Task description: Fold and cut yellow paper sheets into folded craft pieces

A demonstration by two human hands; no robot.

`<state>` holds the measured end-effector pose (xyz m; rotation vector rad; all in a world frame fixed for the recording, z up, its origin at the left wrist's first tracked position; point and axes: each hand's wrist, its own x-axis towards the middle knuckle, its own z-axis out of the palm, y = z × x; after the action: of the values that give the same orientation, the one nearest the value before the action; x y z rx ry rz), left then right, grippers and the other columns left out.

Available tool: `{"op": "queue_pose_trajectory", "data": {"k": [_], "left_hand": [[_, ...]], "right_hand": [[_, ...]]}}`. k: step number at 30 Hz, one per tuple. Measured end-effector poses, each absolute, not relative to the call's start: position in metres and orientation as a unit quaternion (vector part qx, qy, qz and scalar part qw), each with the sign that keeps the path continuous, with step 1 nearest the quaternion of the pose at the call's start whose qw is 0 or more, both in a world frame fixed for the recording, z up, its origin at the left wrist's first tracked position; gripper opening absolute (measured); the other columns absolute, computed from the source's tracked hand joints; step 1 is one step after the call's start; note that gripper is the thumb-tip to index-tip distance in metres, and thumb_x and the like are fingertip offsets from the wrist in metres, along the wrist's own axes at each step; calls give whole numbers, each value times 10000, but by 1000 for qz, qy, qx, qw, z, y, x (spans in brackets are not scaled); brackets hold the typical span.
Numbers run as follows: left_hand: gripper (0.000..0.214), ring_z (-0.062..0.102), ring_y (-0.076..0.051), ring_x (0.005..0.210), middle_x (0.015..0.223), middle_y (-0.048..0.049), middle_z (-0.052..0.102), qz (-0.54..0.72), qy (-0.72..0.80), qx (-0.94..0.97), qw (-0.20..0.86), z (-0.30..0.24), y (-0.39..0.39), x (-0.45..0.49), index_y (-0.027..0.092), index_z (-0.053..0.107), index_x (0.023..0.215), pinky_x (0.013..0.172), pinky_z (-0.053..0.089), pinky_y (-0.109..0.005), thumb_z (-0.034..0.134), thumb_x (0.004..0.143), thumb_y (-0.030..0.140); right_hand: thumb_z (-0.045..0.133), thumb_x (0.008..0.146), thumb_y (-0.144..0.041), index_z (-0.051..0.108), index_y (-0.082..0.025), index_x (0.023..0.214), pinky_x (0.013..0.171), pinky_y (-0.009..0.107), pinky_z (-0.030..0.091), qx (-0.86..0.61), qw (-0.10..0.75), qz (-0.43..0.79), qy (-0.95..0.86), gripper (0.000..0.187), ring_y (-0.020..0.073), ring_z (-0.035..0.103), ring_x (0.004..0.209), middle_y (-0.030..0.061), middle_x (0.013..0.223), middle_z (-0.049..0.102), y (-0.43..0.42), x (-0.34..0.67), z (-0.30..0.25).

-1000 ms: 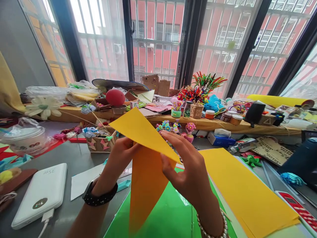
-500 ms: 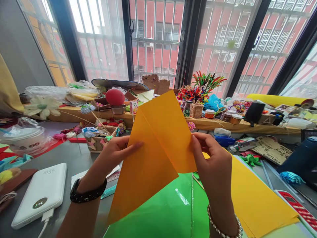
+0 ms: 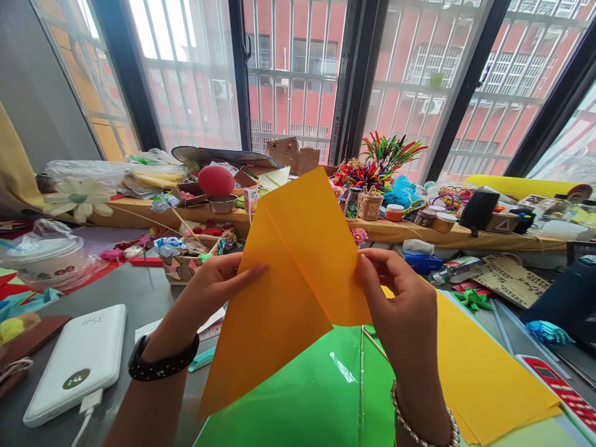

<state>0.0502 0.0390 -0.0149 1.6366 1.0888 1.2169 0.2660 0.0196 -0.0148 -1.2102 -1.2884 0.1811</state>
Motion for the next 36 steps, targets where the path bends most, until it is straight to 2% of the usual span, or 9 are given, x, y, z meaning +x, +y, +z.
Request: {"op": "queue_pose_trajectory", "data": {"k": [3, 6, 11, 17, 22, 24, 26, 30, 36], "left_hand": [[223, 531, -116, 573, 656, 10, 596, 494, 433, 646, 389, -14, 40, 50, 155, 621, 723, 457, 396, -175, 597, 691, 375], [225, 526, -110, 552, 619, 16, 584, 487, 429, 657, 384, -15, 40, 48, 146, 613, 685, 441, 380, -166, 600, 689, 370], [242, 596, -176, 671, 758, -25, 661, 420, 373, 723, 402, -18, 39, 52, 161, 640, 793, 522, 463, -224, 541, 733, 373], [218, 605, -187, 822, 872, 9, 677, 426, 302, 788, 326, -19, 38, 60, 266, 648, 913, 695, 489, -256, 542, 736, 334], [220, 619, -186, 806, 851, -21, 679, 514, 353, 721, 301, -13, 36, 49, 196, 651, 847, 668, 501, -256, 474, 797, 316], [295, 612, -169, 827, 899, -38, 665, 605, 382, 659, 232, -8, 29, 47, 177, 617, 923, 710, 493, -265, 383, 846, 340], [282, 593, -158, 869, 956, -38, 644, 654, 394, 636, 113, -3, 20, 49, 185, 585, 977, 770, 472, -275, 400, 844, 350], [342, 548, -156, 940, 1017, -15, 615, 579, 363, 725, -87, 2, 1, 55, 224, 558, 1035, 833, 426, -258, 633, 703, 256], [17, 569, -72, 551, 643, 58, 646, 479, 334, 807, -84, 1, -6, 56, 215, 623, 728, 555, 427, -168, 623, 717, 228]], "right_hand": [[566, 733, -306, 655, -227, 704, 530, 211, 504, -424, 609, 186, -644, 123, 139, 616, 618, -5, 674, 657, 15, 268, -13], [538, 760, -312, 667, -220, 685, 578, 236, 522, -349, 531, 269, -723, 174, 148, 624, 633, 8, 668, 666, 16, 268, -13], [609, 696, -387, 613, -209, 899, 603, 264, 518, -399, 520, 343, -673, 270, 179, 620, 751, 51, 902, 652, 26, 254, -20], [617, 695, -380, 579, -184, 698, 600, 249, 476, -384, 476, 427, -666, 200, 150, 583, 678, 11, 744, 623, 29, 245, -25], [605, 700, -400, 558, -178, 670, 527, 222, 429, -438, 490, 351, -667, 229, 139, 558, 623, 5, 674, 604, 24, 249, -22], [589, 719, -388, 564, -176, 651, 520, 216, 414, -456, 490, 272, -691, 224, 129, 546, 595, 1, 638, 597, 20, 249, -19], [581, 739, -342, 567, -175, 637, 524, 215, 401, -447, 489, 170, -730, 196, 119, 531, 572, -5, 610, 586, 17, 247, -18], [565, 768, -232, 582, -170, 673, 532, 223, 385, -363, 458, 7, -812, 114, 122, 527, 586, 8, 629, 589, 11, 239, -19], [557, 780, -223, 602, -175, 711, 559, 221, 394, -330, 442, -28, -834, 94, 118, 538, 604, 10, 650, 604, 7, 239, -19]]}}
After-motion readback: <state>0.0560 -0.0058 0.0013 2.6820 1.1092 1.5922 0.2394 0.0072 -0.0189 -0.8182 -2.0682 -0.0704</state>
